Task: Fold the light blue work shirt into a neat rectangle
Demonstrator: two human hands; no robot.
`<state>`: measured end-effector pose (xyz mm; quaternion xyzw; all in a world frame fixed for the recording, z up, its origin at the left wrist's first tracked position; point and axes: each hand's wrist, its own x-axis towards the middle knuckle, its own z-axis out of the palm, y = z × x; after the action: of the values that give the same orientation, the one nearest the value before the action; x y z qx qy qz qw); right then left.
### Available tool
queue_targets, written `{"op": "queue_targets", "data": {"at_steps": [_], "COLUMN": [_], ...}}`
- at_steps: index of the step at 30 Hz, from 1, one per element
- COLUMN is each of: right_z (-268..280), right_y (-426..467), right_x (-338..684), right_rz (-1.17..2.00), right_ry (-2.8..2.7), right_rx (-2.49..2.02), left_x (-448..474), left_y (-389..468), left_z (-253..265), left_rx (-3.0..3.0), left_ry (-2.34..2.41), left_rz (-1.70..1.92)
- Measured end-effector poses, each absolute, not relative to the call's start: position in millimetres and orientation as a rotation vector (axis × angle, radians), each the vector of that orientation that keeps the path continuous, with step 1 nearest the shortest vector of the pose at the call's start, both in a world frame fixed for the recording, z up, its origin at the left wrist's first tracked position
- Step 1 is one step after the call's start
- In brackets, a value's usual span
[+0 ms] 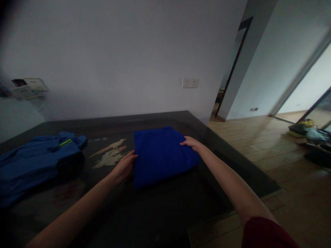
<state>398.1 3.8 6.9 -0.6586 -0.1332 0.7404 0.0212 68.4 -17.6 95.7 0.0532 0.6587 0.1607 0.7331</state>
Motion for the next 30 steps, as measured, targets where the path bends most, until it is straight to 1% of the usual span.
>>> {"op": "queue_targets", "data": {"at_steps": [7, 15, 21, 30], "right_z": [-38, -76, -94, -110], "right_y": [28, 35, 30, 22], "right_x": [433, 486, 531, 591], "right_rz": [2.225, 1.93, 1.754, 1.656], "right_ry": [-0.5, -0.693, -0.826, -0.863], "right_rx": [-2.239, -2.48, -2.6, -2.68], "left_x": [113, 165, 209, 260], "left_y": [-3, 7, 17, 16], "left_z": [51, 10, -13, -52], "left_rx": [0.106, 0.029, 0.006, 0.018], "left_ry": [1.481, 1.442, 1.377, 1.291], "left_rz": [0.453, 0.45, 0.408, 0.395]}}
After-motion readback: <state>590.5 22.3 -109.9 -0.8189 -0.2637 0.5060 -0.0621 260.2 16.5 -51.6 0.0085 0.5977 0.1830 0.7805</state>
